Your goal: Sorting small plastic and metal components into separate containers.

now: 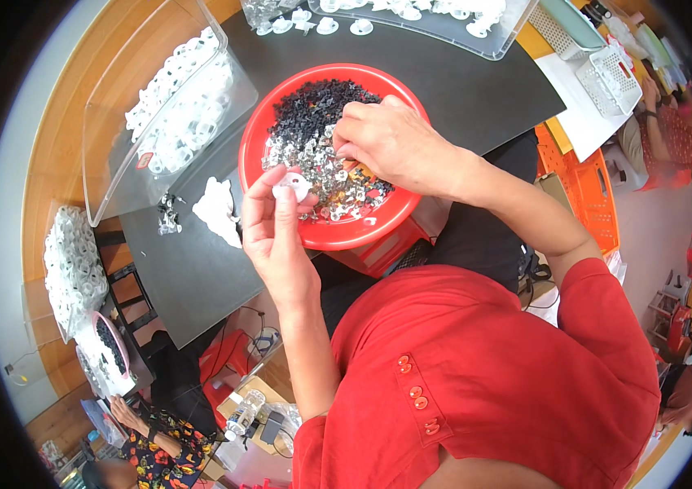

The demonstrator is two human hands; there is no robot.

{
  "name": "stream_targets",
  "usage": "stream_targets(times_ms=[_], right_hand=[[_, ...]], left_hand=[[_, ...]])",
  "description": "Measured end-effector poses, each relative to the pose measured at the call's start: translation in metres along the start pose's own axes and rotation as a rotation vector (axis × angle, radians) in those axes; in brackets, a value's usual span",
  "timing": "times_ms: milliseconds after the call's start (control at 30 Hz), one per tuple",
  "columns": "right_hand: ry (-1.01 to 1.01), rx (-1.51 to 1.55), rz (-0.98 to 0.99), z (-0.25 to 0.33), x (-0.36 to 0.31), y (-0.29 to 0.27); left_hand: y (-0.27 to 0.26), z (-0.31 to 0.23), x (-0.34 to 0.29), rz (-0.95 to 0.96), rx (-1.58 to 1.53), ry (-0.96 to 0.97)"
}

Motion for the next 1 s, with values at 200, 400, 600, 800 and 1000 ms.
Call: stream_targets(times_ms=[200,400,600,800,1000], right_hand=[[0.171,0.524,0.13,0.0,0.004,-0.01],[0.335,0.805,0.332,-0.008,-0.001,0.005],[0.462,0.989,0.123,-0.01,0.002,0.003],[0.427,0.688,0.037,0.003,-0.004,-0.019],[0.269,0.628,-0.063,0.009,-0.004,-0.016]], left_hand=[[0.013,0.001,-0.002,0.009,0.271,0.11],[0.022,0.004,-0.003,0.071,0.435,0.164],[0.03,0.002,-0.006,0.092,0.429,0.147],[0.027,0.0,-0.003,0.014,0.309,0.158],[0.031,0.002,-0.003,0.076,0.287,0.135]])
Point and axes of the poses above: each hand's wrist, its own x-axis towards the middle knuckle, its own y-axis out of the palm, z = x × y, the point moved 7 cm from there along x, towards the middle knuckle, and after that the axes turned 6 degrees about -z, right-handed, at the moved point
